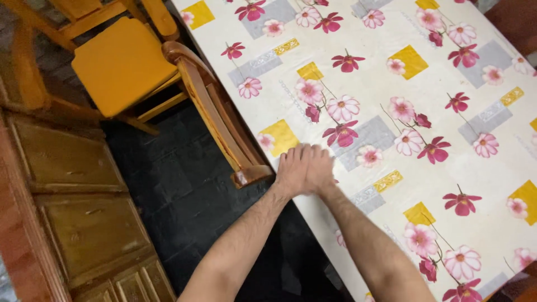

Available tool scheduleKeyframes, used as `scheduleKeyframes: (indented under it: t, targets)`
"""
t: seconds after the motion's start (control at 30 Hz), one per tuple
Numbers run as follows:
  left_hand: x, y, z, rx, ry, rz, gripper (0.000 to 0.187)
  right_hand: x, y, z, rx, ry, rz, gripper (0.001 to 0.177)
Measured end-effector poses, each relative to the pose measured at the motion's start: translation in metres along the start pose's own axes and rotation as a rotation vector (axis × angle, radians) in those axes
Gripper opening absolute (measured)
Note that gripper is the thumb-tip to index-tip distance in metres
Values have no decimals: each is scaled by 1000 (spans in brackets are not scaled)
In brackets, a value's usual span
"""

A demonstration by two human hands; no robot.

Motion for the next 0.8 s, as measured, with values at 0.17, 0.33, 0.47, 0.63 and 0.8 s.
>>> scheduleKeyframes:
  t: [0.17, 0.33, 0.47, 0.63, 0.8]
  targets:
    - [23, -33, -7, 155, -127, -40, 130, 11, -5, -35, 47, 198, -54, 59]
    - [8, -3, -28, 305, -222, -101, 132, 13, -24, -75, 7, 179, 28, 39]
    - [1, 4, -31, 374, -175, -206, 143, -9, -29, -110, 0, 189, 161, 30]
    - [-14, 32, -39, 316, -106, -380, 130, -66, -30, -155, 137, 112, 182, 34]
    - [-7, 30, -37, 211, -14, -437, 94, -114, -17, -113, 91, -28, -14, 32]
Point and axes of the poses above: each hand's wrist, its own z-axis towards the middle knuckle, its own y-axis out of the back of the hand, x = y × z, the point moved 3 cm from there along z, towards the middle knuckle, and after that the axes turned 8 degrees about -z, right-handed, at the moved point
